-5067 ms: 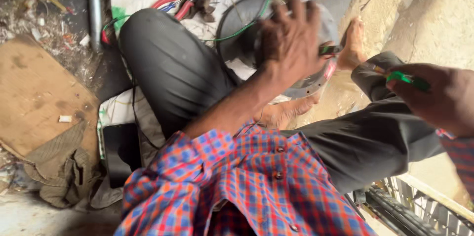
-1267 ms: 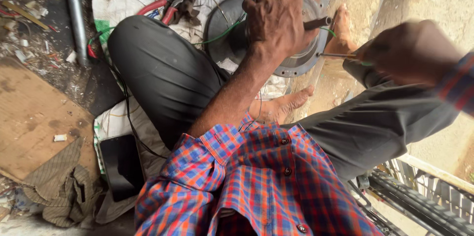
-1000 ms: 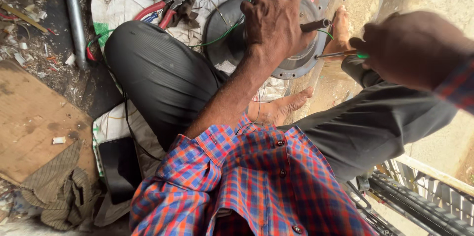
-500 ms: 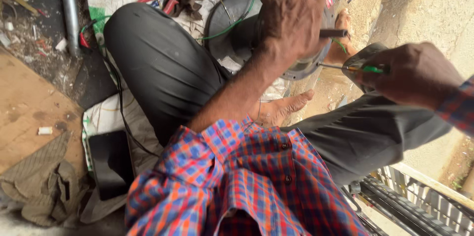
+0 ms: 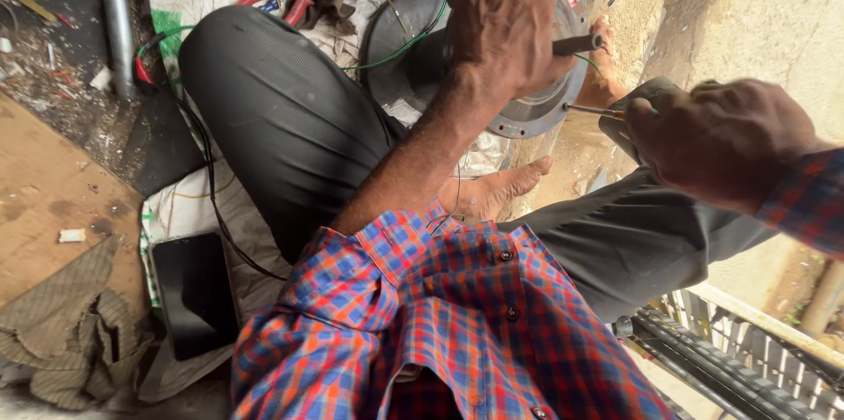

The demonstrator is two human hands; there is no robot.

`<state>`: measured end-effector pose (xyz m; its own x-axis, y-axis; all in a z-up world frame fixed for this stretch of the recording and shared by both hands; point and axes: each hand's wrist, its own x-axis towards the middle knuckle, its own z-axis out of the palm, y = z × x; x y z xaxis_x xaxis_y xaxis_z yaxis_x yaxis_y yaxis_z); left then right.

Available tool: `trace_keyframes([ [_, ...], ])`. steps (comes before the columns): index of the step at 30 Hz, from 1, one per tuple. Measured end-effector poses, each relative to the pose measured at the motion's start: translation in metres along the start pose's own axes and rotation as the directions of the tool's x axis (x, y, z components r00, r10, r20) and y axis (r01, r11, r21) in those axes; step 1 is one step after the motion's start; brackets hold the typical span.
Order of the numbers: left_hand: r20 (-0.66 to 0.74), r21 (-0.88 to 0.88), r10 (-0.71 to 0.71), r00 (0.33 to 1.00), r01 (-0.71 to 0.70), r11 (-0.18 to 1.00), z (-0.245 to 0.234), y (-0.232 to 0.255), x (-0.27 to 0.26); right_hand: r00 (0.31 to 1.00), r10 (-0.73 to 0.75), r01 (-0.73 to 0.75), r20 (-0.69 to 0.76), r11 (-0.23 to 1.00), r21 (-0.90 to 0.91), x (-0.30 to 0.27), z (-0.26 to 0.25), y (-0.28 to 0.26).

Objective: The person disassembles a fan motor housing by removing screws, then reassembles it by aligning the parts and securing them with a screwdriver and pliers.

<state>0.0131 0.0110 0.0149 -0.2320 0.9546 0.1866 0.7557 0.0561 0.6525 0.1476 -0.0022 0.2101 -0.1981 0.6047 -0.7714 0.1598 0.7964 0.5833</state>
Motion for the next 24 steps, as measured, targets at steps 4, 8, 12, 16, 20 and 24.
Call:
trace_keyframes([
  [4, -0.02, 0.056, 0.003, 1.0, -0.002, 0.998, -0.002, 0.0, -0.003, 0.996, 0.092, -0.091, -0.011, 0.993, 0.076, -0.005, -0.013, -0.019],
  [8, -0.023, -0.035, 0.025, 0.999, -0.026, 0.999, 0.006, 0.004, -0.005, 0.969, 0.19, -0.204, 0.155, 0.976, 0.082, 0.001, 0.005, -0.012],
  [12, 0.079, 0.121, 0.033, 0.996, -0.042, 0.992, 0.01, 0.012, 0.002, 0.716, -0.362, 0.433, -0.598, 0.901, -0.027, 0.029, 0.038, 0.02],
  [16, -0.066, 0.022, -0.024, 0.998, 0.025, 0.999, 0.022, 0.004, 0.001, 0.84, 0.376, -0.539, 0.392, 0.495, 0.681, 0.031, 0.049, 0.037],
  [20, -0.085, 0.02, -0.018, 0.996, 0.02, 1.0, 0.005, 0.003, 0.001, 0.982, 0.19, -0.146, 0.02, 0.679, 0.719, 0.041, 0.056, 0.045],
  [24, 0.138, 0.023, -0.183, 0.973, 0.181, 0.983, -0.02, 0.017, -0.014, 0.929, 0.247, 0.006, -0.276, 0.736, 0.677, 0.031, 0.085, 0.063],
])
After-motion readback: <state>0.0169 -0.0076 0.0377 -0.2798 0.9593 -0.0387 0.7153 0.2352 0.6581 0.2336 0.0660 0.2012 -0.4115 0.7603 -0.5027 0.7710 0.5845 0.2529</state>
